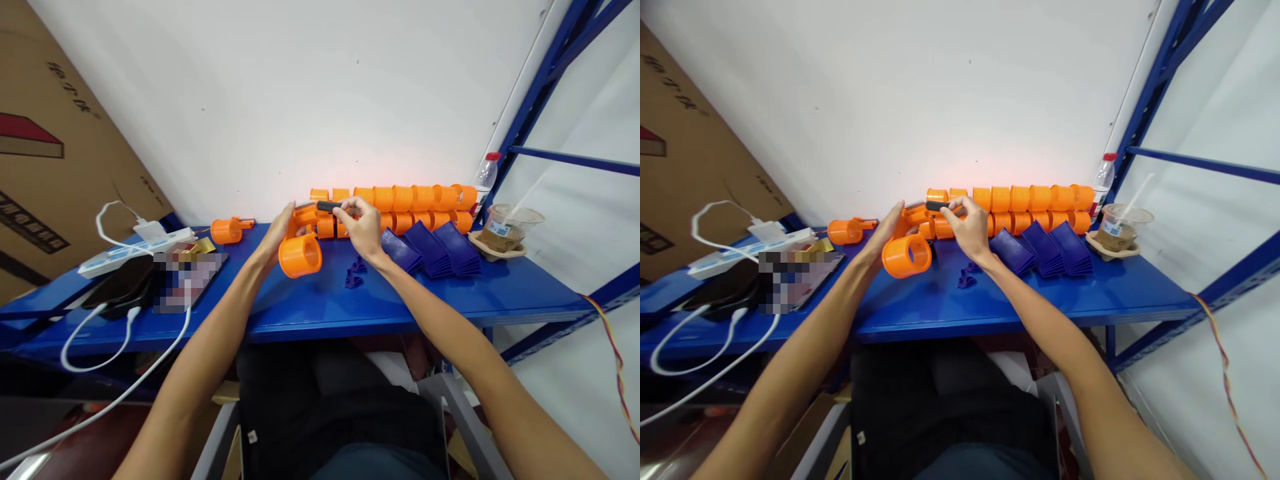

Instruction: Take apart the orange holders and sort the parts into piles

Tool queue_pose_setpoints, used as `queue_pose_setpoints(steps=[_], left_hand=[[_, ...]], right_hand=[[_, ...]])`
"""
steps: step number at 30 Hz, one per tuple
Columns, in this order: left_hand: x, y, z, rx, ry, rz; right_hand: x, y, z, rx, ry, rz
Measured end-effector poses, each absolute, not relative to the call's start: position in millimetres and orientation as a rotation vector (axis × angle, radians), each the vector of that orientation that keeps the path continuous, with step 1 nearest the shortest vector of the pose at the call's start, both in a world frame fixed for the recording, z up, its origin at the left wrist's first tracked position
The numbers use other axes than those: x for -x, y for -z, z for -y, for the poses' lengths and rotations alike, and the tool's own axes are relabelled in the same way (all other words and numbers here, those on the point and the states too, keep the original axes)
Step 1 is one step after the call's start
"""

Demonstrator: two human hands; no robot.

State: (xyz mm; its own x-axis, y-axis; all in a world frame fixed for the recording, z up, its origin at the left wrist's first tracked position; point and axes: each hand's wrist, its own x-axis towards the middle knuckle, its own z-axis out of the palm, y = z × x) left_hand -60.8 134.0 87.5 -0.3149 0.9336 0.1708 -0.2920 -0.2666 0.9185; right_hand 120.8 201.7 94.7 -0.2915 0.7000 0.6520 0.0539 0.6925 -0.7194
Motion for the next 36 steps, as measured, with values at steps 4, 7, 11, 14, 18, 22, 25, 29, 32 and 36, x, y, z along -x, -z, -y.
queue_pose_setpoints(steps=[4, 7, 11, 14, 18, 22, 25, 29, 32, 36], left_hand=[[95.6, -91.2, -139.9, -0.693, -2.029, -0.957], [118.4, -92.5, -142.7, -0.543, -2.163, -0.916], [133.2, -93.2, -144.0, -0.501, -2.210, -0.894], [134.9, -94.4, -143.5, -0.467, -2.219, -0.886], [133.8, -96.4, -142.3, -0.437, -2.230, -0.838], [135.3, -95.4, -143.1, -0.433, -2.221, -0.812], [138.1, -92.3, -145.1, -0.466, -2.212, -0.805], [141.2, -89.4, -146.4, -0.496, -2.200, -0.798], [141.7, -90.3, -146.0, -0.496, -2.199, -0.810], [135.9, -92.6, -145.7, -0.510, -2.229, -0.865]], right_hand=[[-123.2, -92.1, -213.6, 0.735, -0.708, 1.800], [-118.1, -81.7, -222.2, 0.813, -0.539, 2.037], [-106.6, -62.6, -228.8, 0.838, -0.439, 2.344], [-100.1, -51.6, -230.9, 0.770, -0.542, 2.426], [-94.7, -43.8, -231.6, 0.720, -0.634, 2.420], [-90.6, -40.2, -229.5, 0.699, -0.666, 2.402], [-88.9, -39.8, -227.0, 0.683, -0.701, 2.399], [-88.3, -41.6, -226.4, 0.711, -0.694, 2.422], [-90.0, -46.4, -228.1, 0.732, -0.669, 2.434], [-96.4, -59.4, -221.1, 0.732, -0.536, 2.301]])
